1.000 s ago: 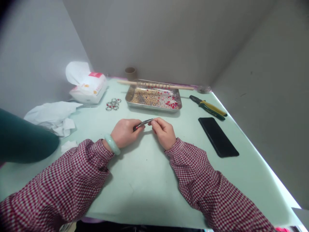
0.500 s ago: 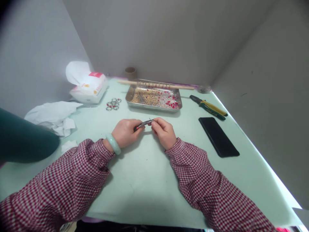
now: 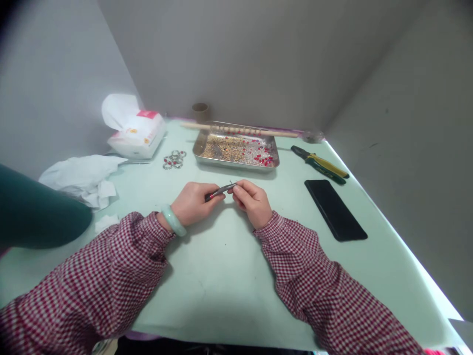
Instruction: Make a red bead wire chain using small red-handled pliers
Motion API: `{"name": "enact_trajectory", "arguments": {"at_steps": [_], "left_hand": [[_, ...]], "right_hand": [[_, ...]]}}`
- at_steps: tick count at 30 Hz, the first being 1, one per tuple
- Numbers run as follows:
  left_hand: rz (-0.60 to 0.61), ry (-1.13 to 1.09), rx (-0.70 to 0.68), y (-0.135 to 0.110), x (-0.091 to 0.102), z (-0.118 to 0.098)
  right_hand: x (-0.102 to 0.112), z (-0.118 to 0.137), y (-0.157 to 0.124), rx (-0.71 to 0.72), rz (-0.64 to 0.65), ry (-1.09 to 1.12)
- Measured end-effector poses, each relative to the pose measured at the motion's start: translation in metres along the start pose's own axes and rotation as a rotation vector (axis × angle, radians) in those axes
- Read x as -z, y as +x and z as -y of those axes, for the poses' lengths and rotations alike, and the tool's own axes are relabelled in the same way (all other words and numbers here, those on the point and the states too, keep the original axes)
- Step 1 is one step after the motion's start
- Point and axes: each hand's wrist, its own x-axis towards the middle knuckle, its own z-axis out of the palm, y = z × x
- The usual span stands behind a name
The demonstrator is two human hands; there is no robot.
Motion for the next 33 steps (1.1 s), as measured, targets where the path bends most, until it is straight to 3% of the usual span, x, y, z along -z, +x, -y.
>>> {"name": "enact_trajectory", "arguments": {"at_steps": [10, 16, 33], "left_hand": [[-0.031, 0.183, -0.011, -0.001, -0.0033, 0.0022], [-0.029, 0.177, -0.08, -0.0014, -0.005, 0.0049], [-0.064, 0.222, -0.044, -0.0014, -0.0038, 0.0032]], "right_hand": [[-0.0025, -0.0011, 0.001, -0.018, -0.018, 0.006], [-0.0028, -0.001, 0.0012, -0.021, -0.021, 0.02], [-0.0043, 0.0018, 0.0008, -0.006, -0.023, -0.092]]}}
